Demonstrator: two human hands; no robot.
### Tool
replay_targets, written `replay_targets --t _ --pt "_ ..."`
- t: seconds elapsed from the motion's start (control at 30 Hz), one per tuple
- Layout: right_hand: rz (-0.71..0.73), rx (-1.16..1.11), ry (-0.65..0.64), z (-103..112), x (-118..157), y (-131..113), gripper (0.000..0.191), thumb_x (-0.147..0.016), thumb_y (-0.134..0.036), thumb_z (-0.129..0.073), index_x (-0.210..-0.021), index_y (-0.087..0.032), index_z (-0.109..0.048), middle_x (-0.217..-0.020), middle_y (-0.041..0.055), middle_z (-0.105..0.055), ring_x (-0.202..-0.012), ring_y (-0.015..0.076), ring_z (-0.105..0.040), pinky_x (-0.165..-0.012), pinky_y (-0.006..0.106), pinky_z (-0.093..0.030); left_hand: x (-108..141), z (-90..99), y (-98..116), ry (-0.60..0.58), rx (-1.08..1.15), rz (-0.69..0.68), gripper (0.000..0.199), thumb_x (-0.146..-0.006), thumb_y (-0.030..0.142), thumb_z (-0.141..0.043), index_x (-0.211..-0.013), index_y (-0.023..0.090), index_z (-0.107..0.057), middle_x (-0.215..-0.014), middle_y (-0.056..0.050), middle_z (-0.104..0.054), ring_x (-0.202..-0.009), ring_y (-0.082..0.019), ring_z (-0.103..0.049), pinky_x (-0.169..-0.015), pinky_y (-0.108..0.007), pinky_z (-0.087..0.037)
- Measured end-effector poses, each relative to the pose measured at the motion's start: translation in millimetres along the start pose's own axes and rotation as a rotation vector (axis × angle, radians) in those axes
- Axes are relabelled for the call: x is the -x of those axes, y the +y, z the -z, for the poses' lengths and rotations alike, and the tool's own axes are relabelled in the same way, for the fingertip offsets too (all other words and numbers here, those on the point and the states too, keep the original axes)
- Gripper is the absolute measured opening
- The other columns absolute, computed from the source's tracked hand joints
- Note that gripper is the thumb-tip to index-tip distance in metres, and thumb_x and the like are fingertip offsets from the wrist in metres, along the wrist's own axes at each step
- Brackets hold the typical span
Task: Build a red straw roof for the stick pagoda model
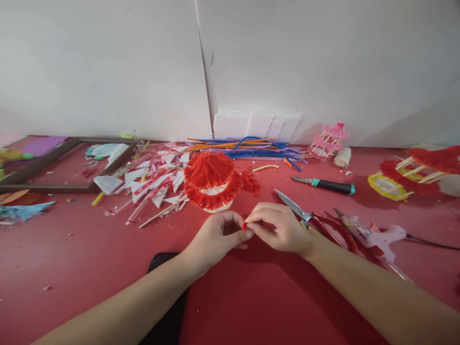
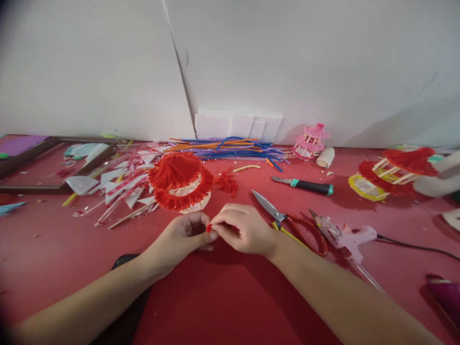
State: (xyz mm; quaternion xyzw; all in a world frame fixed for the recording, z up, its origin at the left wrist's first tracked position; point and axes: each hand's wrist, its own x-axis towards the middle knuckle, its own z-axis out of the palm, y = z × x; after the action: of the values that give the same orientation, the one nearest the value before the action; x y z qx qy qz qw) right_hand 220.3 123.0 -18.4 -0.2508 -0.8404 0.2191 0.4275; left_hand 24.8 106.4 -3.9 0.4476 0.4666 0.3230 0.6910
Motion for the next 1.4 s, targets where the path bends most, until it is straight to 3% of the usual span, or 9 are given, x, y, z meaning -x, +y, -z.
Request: replay_targets --t 0.17,0.27,0.5,0.7,0.9,1.07,1.2,1.4 --pt "0.019 0.078 0.085 0.1 -2.1 -1.2 0.011 -0.099 -0.015 -0.056 -0.097 -0.02 -0.066 -0.083 0.003 -0.071 -0.075 0.0127 -0.066 -0.07 0.024 -0.055 3.3 -5.0 0.5 -0.023 0.064 -0.109 0.036 -0.065 0.033 -0.091 -0.081 0.016 -0.064 -0.077 0.004 -0.061 -0.069 -0.008 -0.057 -0.064 -0.023 -0.063" --pt "0.037 0.143 0.132 3.0 -2.5 3.8 0.015 -0.098 -0.011 -0.055 -0.099 -0.021 -0.066 -0.084 0.0027 -0.071 -0.077 0.0135 -0.067 -0.071 0.026 -0.056 4.3 -5.1 2.9 -0.007 0.117 -0.098 0.031 -0.07 0.032 -0.086 -0.088 0.017 -0.067 -0.084 0.001 -0.064 -0.072 -0.01 -0.059 -0.065 -0.024 -0.064" --pt "0.171 0.277 0.06 6.7 -0.3 6.6 0.029 -0.095 -0.003 -0.048 -0.105 -0.022 -0.068 -0.089 0.0043 -0.071 -0.08 0.0149 -0.066 -0.073 0.027 -0.056 2.4 -2.7 1.8 0.042 0.111 -0.078 0.03 -0.072 0.041 -0.084 -0.079 0.015 -0.07 -0.07 0.001 -0.062 -0.068 -0.01 -0.059 -0.06 -0.022 -0.062" --pt "0.198 0.305 0.056 8.6 0.9 3.6 0.027 -0.096 -0.005 -0.05 -0.107 -0.021 -0.068 -0.089 0.0045 -0.071 -0.081 0.0151 -0.065 -0.074 0.028 -0.056 5.3 -1.2 -0.1 0.036 0.013 -0.122 0.033 -0.071 0.042 -0.087 -0.075 0.013 -0.071 -0.069 0.002 -0.065 -0.061 -0.007 -0.061 -0.062 -0.018 -0.059" --pt "0.218 0.309 0.047 10.3 1.5 3.7 0.027 -0.097 -0.005 -0.05 -0.107 -0.021 -0.07 -0.089 0.0047 -0.072 -0.081 0.0155 -0.066 -0.074 0.028 -0.057 5.6 -2.5 -0.4 0.039 -0.064 -0.134 0.031 -0.072 0.042 -0.083 -0.077 0.014 -0.07 -0.072 0.001 -0.066 -0.061 -0.009 -0.064 -0.063 -0.022 -0.06" --pt "0.177 0.26 0.042 6.7 2.1 2.5 0.019 -0.097 -0.01 -0.056 -0.103 -0.019 -0.07 -0.088 0.0057 -0.074 -0.079 0.0154 -0.069 -0.072 0.027 -0.058 4.8 -2.1 0.1 0.066 -0.132 -0.183 0.024 -0.075 0.036 -0.078 -0.073 0.015 -0.068 -0.067 0.002 -0.063 -0.057 -0.009 -0.06 -0.06 -0.021 -0.056" --pt "0.07 0.185 0.112 0.9 0.6 1.6 0.011 -0.096 -0.016 -0.063 -0.101 -0.021 -0.072 -0.085 0.003 -0.075 -0.076 0.0131 -0.071 -0.07 0.024 -0.059 2.6 -3.1 1.0 0.094 -0.114 -0.204 0.023 -0.074 0.038 -0.076 -0.076 0.016 -0.069 -0.069 0.002 -0.061 -0.06 -0.009 -0.057 -0.06 -0.022 -0.056" --pt "0.042 0.179 0.165 -1.3 -0.7 1.2 0.011 -0.093 -0.013 -0.067 -0.099 -0.019 -0.073 -0.087 0.0042 -0.078 -0.078 0.0132 -0.073 -0.073 0.023 -0.061 2.3 -4.2 3.4 0.128 -0.091 -0.216 0.024 -0.075 0.04 -0.075 -0.076 0.017 -0.068 -0.065 0.003 -0.058 -0.059 -0.01 -0.057 -0.061 -0.023 -0.057"
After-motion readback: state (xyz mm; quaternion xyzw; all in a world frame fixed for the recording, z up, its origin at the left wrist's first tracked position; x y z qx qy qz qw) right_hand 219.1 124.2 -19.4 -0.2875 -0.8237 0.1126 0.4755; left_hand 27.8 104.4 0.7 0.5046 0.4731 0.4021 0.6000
